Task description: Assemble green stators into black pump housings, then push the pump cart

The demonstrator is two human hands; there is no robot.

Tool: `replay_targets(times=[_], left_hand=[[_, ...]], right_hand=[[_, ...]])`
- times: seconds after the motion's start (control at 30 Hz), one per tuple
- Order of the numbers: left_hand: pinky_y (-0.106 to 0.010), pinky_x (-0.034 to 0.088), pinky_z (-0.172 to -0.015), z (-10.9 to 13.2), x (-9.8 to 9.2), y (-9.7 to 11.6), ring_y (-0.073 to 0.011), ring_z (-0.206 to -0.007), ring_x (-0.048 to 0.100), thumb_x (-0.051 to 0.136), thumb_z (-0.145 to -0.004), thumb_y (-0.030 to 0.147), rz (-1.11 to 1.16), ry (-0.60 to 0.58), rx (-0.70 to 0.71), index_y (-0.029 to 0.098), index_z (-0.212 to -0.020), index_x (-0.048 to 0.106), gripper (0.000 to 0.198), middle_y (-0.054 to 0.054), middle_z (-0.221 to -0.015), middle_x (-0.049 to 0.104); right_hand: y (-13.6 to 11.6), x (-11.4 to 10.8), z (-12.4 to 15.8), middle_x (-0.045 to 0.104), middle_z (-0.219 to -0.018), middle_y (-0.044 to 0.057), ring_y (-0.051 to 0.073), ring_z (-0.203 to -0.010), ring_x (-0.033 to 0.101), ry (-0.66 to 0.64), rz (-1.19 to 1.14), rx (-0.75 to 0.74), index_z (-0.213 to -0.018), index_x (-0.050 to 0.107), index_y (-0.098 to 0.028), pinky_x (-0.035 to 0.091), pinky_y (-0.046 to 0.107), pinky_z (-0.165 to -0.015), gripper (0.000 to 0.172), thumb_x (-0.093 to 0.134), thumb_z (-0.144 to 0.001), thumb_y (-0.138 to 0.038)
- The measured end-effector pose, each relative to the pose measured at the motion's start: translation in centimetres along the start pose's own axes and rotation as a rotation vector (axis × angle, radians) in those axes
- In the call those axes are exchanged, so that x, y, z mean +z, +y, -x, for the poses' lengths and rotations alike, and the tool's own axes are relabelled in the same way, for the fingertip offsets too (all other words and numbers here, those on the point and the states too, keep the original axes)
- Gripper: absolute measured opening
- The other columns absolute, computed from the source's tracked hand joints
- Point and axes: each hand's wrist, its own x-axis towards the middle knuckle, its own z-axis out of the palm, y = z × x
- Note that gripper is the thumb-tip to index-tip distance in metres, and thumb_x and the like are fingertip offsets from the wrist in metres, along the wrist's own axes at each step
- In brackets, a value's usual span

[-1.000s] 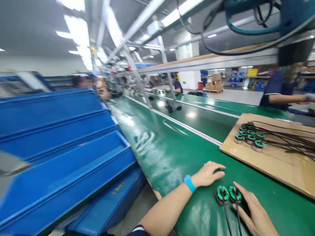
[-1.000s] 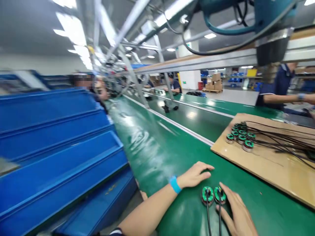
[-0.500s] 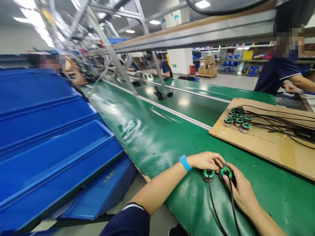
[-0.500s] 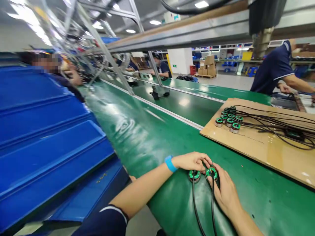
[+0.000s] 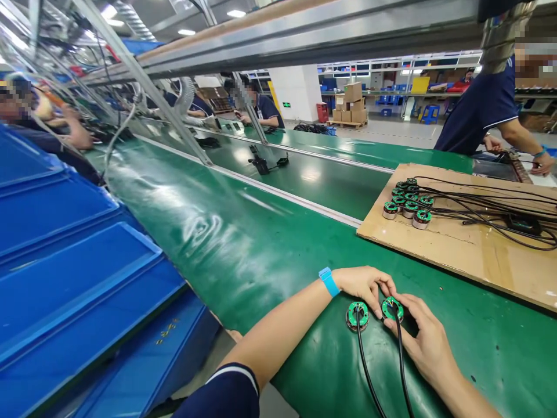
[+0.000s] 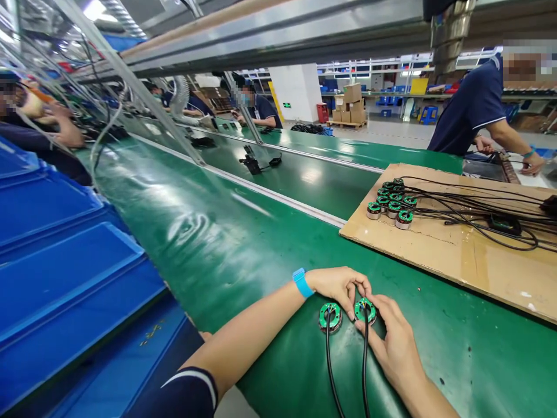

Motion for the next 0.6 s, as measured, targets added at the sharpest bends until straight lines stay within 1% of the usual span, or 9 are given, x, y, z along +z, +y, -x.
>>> replay_targets(times=[0.13,0.27,0.43,0.6], left_hand=[[-0.021,0.05,-0.06,0.3,0.2,-0.2,-0.0187,-0.072,0.073,0.093,-0.058,0.06,-0.029,0.004,-0.003,0.019,-0.117,0.064,0.078,-0.001,-0.079,0.073],[-0.019,0.043,-0.055,0.6,0.6,0.2,-0.0167,-0.067,0.071,0.093,-0.059,0.06,-0.1,0.062,0.015,0.019,-0.111,0.066,0.071,-0.001,-0.079,0.073],[-0.02,0.046,-0.06,0.9,1.1,0.5,-0.0147,-0.063,0.068,0.092,-0.06,0.059,-0.12,0.111,0.05,0.018,-0.105,0.065,0.066,0.001,-0.073,0.071],[-0.02,0.047,-0.064,1.1,1.2,0.1,-0.0149,-0.065,0.07,0.092,-0.064,0.052,-0.118,0.133,0.046,0.018,-0.108,0.066,0.062,0.001,-0.07,0.071]], right_hand=[[-0.4,-0.1,0.0,0.063,-0.119,0.008,0.016,-0.106,0.066,0.016,0.035,-0.024,-0.133,0.057,-0.024,0.057,0.026,-0.087,0.038,0.061,-0.098,-0.038],[-0.9,-0.2,0.0,0.063,-0.116,0.008,0.016,-0.104,0.066,0.044,0.042,-0.023,-0.129,0.057,-0.022,0.057,0.025,-0.086,0.034,0.061,-0.098,-0.037],[-1.5,-0.3,-0.2,0.063,-0.115,0.008,0.016,-0.103,0.066,0.052,0.026,0.022,-0.127,0.058,-0.021,0.056,0.025,-0.084,0.033,0.063,-0.097,-0.036],[-1.6,-0.2,-0.2,0.063,-0.111,0.007,0.015,-0.099,0.066,0.067,0.011,0.043,-0.124,0.058,-0.021,0.056,0.024,-0.082,0.033,0.065,-0.095,-0.037]])
